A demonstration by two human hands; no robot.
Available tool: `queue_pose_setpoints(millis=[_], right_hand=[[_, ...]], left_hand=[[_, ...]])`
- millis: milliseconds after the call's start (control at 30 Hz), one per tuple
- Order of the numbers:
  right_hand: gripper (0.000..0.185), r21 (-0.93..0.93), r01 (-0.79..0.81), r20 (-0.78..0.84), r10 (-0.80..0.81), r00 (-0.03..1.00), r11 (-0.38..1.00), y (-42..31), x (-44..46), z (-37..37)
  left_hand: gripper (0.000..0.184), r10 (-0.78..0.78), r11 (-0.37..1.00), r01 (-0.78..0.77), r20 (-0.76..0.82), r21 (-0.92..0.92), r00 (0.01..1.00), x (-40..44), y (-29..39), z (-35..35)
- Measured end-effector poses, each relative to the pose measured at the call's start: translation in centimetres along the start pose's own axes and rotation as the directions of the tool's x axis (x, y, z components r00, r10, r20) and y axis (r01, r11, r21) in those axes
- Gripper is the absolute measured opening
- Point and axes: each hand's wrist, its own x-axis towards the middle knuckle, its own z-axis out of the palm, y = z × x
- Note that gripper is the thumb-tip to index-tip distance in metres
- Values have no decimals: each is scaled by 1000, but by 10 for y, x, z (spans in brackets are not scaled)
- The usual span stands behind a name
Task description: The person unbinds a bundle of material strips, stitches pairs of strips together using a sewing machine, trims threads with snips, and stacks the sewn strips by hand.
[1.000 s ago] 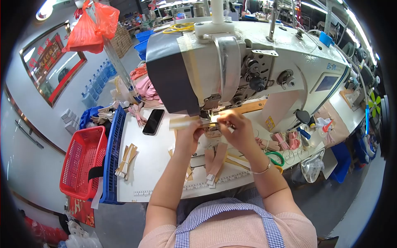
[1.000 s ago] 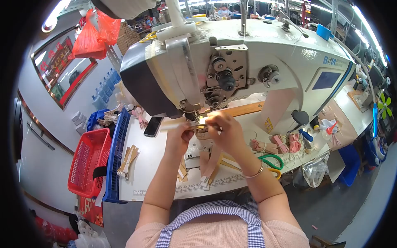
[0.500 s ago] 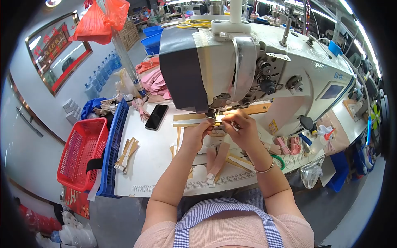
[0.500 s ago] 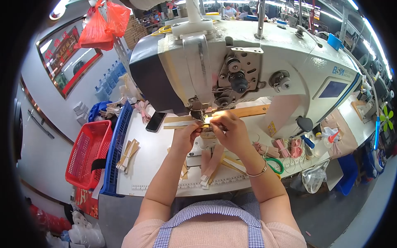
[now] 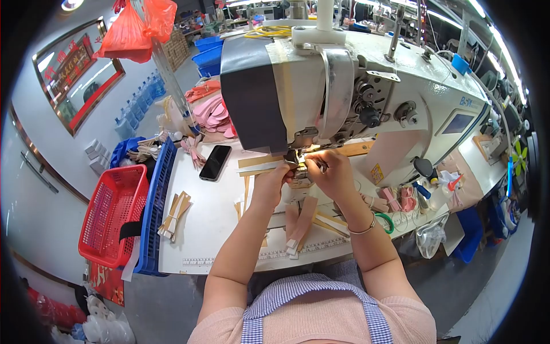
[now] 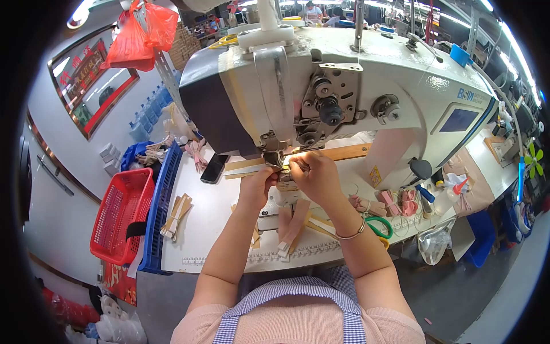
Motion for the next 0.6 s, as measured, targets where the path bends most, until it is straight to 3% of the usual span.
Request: queue_pose_setpoints(millis=[367,433,467,500,533,567,600], right_hand=[[7,21,-23,-35,24,999,1000,-5,-3,-1],[10,90,-58,-148,71,987,994,-12,-9,-6],[16,146,5,-297,39,954,989,-8,-14,-3],[16,146,8,-297,36,954,989,-8,-16,-6],[18,206,-4,-353,78,933,979,-16,-15,-12],[20,265,-17,-407,127,905,964,-20,-15,-16],[20,199,-27,-358,99,928,980,-18,-13,-19]], left_hand=[[15,37,999,-37,-10,16,999,-1,-4,2],[19,199,976,-192,69,-99,977,-4,-6,4],[19,202,976,-195,70,-100,977,-9,-6,3],[23,312,901,-319,73,295,947,-18,-6,3],[29,405,666,-382,120,641,907,-24,-5,2],[29,401,664,-381,124,644,908,-28,-3,2],[32,535,472,-613,347,634,770,-32,-2,0]])
